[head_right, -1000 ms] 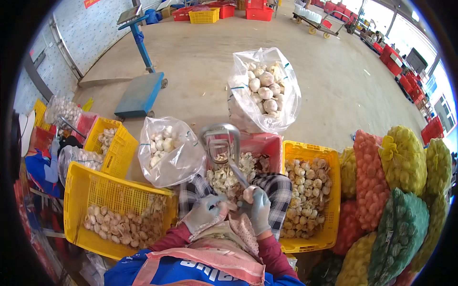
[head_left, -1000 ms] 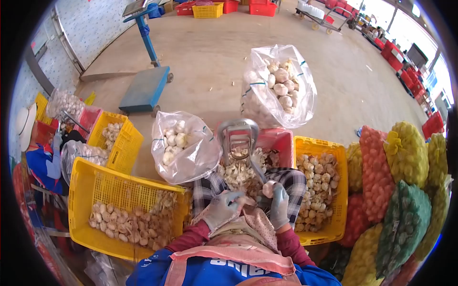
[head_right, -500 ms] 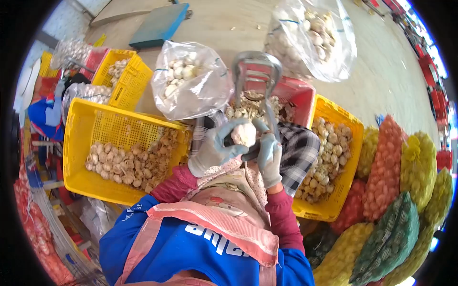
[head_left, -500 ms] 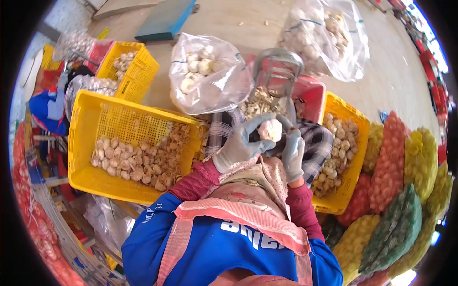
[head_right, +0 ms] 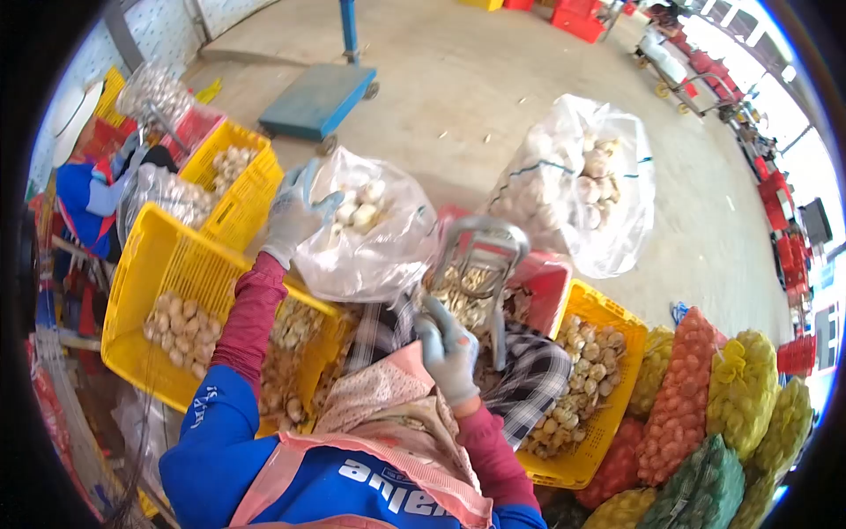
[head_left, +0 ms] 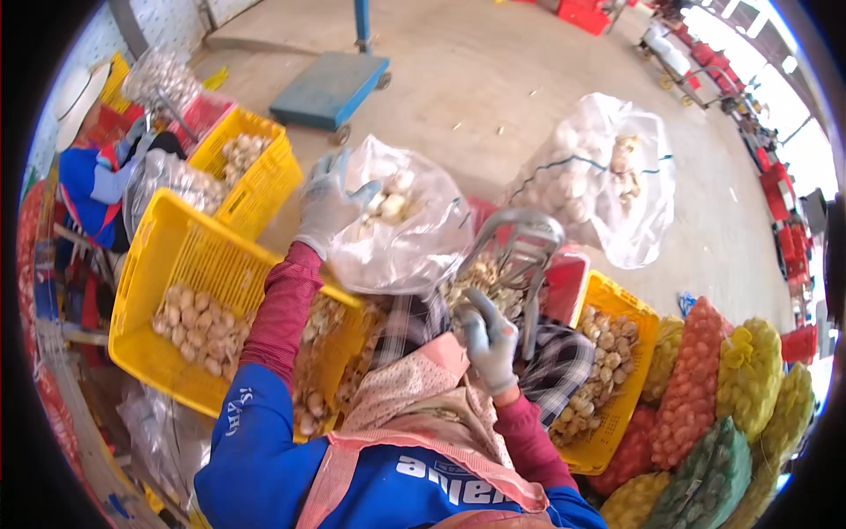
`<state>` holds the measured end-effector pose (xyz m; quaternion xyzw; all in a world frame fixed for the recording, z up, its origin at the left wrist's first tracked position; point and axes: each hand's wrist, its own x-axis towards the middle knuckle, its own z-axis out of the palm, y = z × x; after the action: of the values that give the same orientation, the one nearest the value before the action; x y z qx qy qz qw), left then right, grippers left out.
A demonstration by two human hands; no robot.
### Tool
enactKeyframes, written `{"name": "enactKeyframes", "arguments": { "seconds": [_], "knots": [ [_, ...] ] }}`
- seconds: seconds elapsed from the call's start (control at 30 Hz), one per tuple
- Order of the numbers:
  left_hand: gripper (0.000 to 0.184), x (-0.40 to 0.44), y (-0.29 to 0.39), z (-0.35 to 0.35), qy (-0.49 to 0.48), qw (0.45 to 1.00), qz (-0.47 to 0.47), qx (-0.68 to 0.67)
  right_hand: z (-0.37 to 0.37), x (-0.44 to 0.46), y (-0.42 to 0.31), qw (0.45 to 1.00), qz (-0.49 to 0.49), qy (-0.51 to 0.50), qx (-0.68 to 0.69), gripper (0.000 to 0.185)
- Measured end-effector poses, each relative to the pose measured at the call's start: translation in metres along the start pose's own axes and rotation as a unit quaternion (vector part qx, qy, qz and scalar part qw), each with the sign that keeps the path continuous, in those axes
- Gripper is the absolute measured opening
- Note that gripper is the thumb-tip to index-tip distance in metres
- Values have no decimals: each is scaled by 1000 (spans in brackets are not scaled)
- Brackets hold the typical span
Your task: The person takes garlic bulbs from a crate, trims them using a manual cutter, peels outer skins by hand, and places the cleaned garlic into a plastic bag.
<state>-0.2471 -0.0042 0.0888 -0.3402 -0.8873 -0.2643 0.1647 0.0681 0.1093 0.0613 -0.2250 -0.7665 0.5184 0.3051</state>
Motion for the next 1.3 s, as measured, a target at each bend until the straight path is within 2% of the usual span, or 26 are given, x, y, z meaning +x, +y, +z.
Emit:
{"name": "enactKeyframes", "arguments": {
  "seconds": [0.03, 0.1, 0.23, 0.3, 0.33, 0.43, 0.5, 0.6, 0.63, 0.67, 0.7, 0.73, 0.77, 0.8, 0.83, 0.87, 0.9, 0.93, 0.97, 1.0, 1.07, 1.13, 1.17, 1.2, 1.23, 1.3],
  "knots": [
    [89, 6, -5, 7, -27, 999, -29, 30, 6, 28, -17, 997, -66, 13, -32, 32],
    [94, 17, -1, 9, -124, 983, -133, 37, 23, 86, -51, 986, -159, 29, -35, 32],
    [52, 8, -40, 44, -142, 976, -162, -27, 65, 191, -50, 942, -215, -37, -254, 50],
    [41, -2, -54, 33, -85, 975, -175, -104, 82, 217, -21, 882, -204, -63, -419, 59],
    [30, -7, -60, 26, -31, 964, -191, -180, 83, 217, -17, 881, -204, -66, -422, 59],
    [22, -11, -85, -14, 8, 925, -235, -299, 83, 217, -3, 788, -159, -90, -589, 50],
    [27, -8, -103, -24, 41, 912, -224, -340, 81, 229, 2, 713, -57, -297, -633, 37],
    [32, -16, -112, -33, -19, 852, -266, -452, 73, 252, 2, 795, -182, -95, -571, 16],
    [31, -22, -106, -37, 52, 862, -191, -467, 66, 267, -20, 771, -170, -82, -608, 11],
    [31, -28, -104, -41, 81, 843, -194, -496, 56, 278, -18, 786, -176, -79, -588, 14],
    [31, -37, -112, -44, 114, 824, -207, -514, 41, 282, -18, 795, -266, -74, -540, 19],
    [32, -50, -142, -35, 135, 896, -155, -393, 34, 278, -38, 765, -238, -104, -589, 25],
    [31, -66, -147, -42, 117, 852, -248, -446, 29, 249, -74, 832, -267, -97, -476, 31],
    [29, -79, -147, -40, 162, 818, -225, -504, 29, 226, -86, 822, -398, -41, -406, 32],
    [28, -94, -148, -41, 212, 782, -189, -555, 28, 199, -98, 865, -370, -69, -331, 30],
    [26, -109, -147, -49, 182, 809, -188, -527, 28, 159, -117, 925, -247, -88, -276, 29],
    [24, -123, -146, -55, 146, 831, -182, -505, 18, 140, -104, 887, -358, -108, -270, 27],
    [22, -142, -148, -49, 166, 875, -156, -427, 3, 115, -95, 902, -311, -162, -251, 27],
    [21, -156, -146, -44, 180, 913, -123, -344, -2, 96, -92, 881, -342, -202, -256, 27],
    [18, -170, -127, -46, 225, 847, -239, -418, -4, 79, -71, 878, -359, -196, -249, 28],
    [19, -206, -134, -23, 308, 760, -382, -426, -6, 46, -48, 908, -258, -209, -256, 21],
    [20, -267, -187, 27, 133, 817, -470, -306, -12, 13, -23, 937, -134, -201, -252, 18],
    [25, -262, -189, 23, -74, 842, -503, -177, -12, 3, -22, 938, -77, -226, -250, 20],
    [29, -255, -190, 18, -277, 816, -506, -39, -12, -3, -21, 936, -21, -251, -247, 22],
    [39, -272, -222, 50, -440, 746, -500, -1, -16, -13, -6, 932, -45, -247, -261, 22],
    [56, -298, -229, 84, -352, 795, -494, -13, -5, -15, -10, 936, -70, -218, -266, 19]
  ]
}}
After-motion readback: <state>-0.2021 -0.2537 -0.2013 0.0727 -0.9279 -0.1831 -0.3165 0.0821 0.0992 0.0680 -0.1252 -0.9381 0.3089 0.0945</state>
